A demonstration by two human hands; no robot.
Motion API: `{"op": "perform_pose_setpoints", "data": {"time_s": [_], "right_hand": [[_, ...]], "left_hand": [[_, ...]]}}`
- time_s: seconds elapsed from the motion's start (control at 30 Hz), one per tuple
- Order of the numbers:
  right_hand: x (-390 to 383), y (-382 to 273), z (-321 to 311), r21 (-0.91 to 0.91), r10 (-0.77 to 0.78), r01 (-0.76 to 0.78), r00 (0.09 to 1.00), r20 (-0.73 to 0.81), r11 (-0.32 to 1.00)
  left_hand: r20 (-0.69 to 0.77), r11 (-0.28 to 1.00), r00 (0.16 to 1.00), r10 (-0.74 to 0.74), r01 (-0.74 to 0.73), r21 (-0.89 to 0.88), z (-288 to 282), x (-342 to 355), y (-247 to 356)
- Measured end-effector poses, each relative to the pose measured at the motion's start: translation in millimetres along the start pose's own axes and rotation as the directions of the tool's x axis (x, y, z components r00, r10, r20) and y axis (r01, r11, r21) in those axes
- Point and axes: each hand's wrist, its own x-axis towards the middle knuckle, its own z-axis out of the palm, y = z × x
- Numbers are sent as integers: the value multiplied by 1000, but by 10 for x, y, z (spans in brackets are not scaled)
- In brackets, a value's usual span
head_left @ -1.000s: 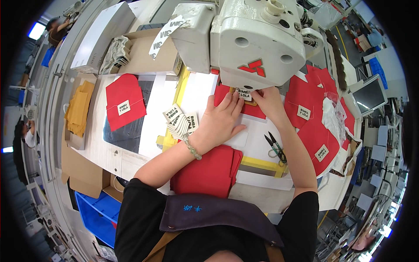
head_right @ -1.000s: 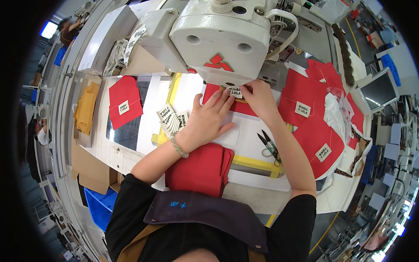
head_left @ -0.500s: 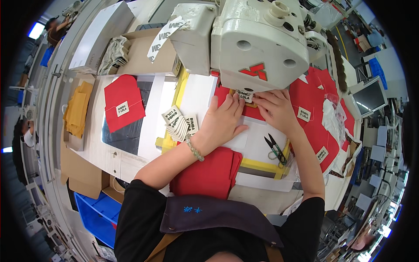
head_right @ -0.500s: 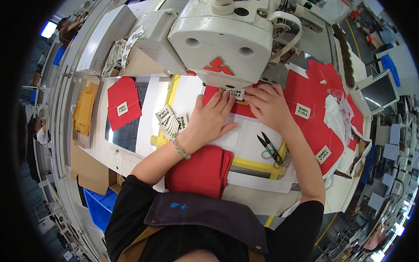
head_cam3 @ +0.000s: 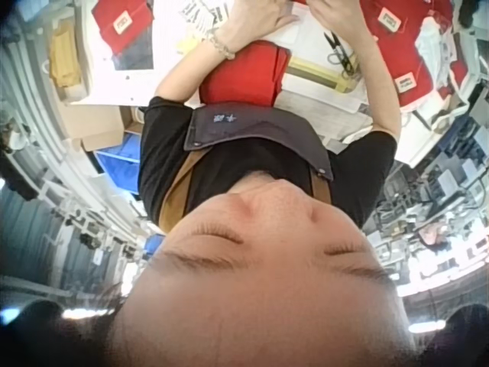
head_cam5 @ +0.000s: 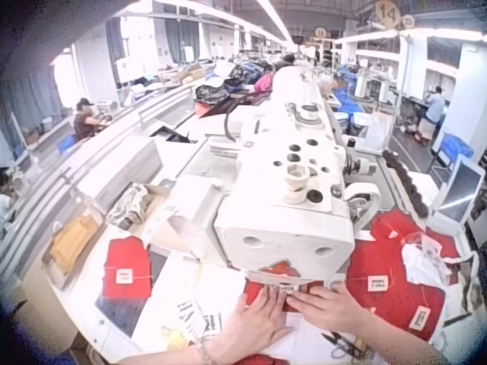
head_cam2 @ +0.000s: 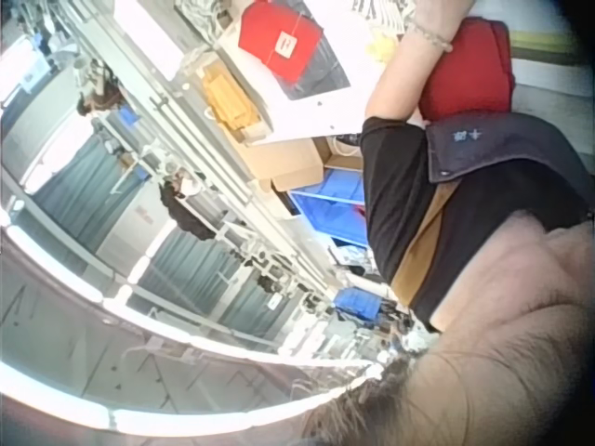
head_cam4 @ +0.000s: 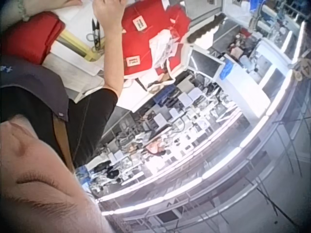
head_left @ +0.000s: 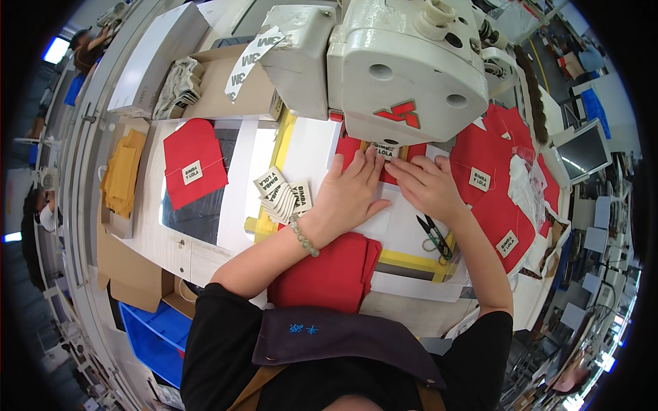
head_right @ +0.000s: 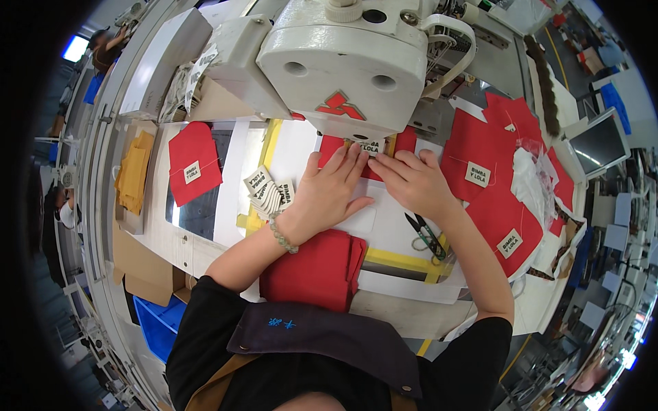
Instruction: The person sews white rectangular labels onto red fabric pieces using a sewing machine. They repeatedly pick up a red piece, place a label on it, align it under the machine's presser foot, and sew it in place. After sewing, they cut the thread and move the finished piece aside before repeating the process with the next item.
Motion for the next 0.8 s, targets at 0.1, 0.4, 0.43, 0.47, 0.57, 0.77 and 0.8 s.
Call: {"op": "perform_pose_setpoints", "data": {"time_s": [0.1,0.4,0.43,0.47,0.57,0.77,0.8], "right_hand": [[22,-2,11,10,13,-13,1000,-8,1000],[49,56,88,-43,15,-15,1000,0,999],[41,66,83,-9,40,-40,999,6,999],[38,72,84,25,65,-65,998,13,998],[34,81,105,53,70,-72,997,27,996],[59,90,95,44,77,-80,995,66,996],[66,92,105,71,79,-84,994,70,994]], "left_hand": [[7,1000,1000,7,-7,5,-15,-13,-25],[9,997,998,65,-66,28,6,-14,-105],[19,996,996,82,-83,15,10,-11,-142],[30,995,995,99,-99,1,12,-12,-180],[61,985,990,130,-123,-119,-64,-8,-280],[124,968,987,104,-72,-239,-149,30,-589],[84,973,991,103,-83,-215,-117,56,-627]]}}
